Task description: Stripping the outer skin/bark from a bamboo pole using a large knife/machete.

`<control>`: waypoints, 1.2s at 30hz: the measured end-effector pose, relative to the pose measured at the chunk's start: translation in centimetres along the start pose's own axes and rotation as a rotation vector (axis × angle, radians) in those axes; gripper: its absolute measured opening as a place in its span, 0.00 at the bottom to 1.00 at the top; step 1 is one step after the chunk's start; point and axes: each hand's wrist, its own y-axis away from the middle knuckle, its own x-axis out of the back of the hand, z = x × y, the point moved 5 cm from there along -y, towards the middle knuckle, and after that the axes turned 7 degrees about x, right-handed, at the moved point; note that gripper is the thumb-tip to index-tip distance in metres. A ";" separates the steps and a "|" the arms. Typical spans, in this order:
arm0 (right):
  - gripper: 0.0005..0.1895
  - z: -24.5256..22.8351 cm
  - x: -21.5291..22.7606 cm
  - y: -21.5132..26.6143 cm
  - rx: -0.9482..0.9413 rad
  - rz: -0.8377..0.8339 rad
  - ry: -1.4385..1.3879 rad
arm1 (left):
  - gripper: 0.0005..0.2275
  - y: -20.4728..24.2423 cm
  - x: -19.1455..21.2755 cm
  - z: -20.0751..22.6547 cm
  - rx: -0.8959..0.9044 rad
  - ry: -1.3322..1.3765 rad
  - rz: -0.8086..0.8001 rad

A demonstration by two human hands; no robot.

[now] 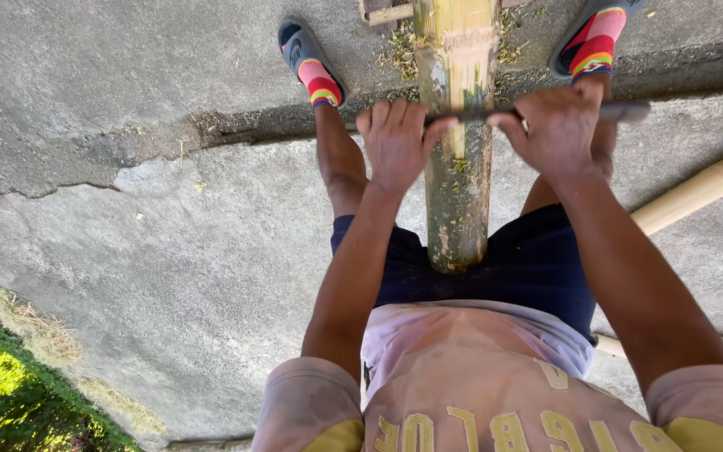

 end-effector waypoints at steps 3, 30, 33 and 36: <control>0.37 2.2 -0.5 -3.6 0.004 0.035 0.044 | 0.23 -4.4 -0.2 -0.8 -0.037 -0.025 0.051; 0.32 -2.7 0.8 3.5 -0.026 0.016 -0.059 | 0.22 3.4 1.7 1.4 -0.008 -0.063 -0.074; 0.33 -0.9 -0.1 1.1 -0.022 0.014 -0.027 | 0.23 0.7 -0.1 0.1 -0.008 -0.072 -0.094; 0.35 2.4 -2.2 -2.7 -0.028 0.062 -0.029 | 0.24 -4.1 -0.2 -0.5 -0.055 -0.078 -0.023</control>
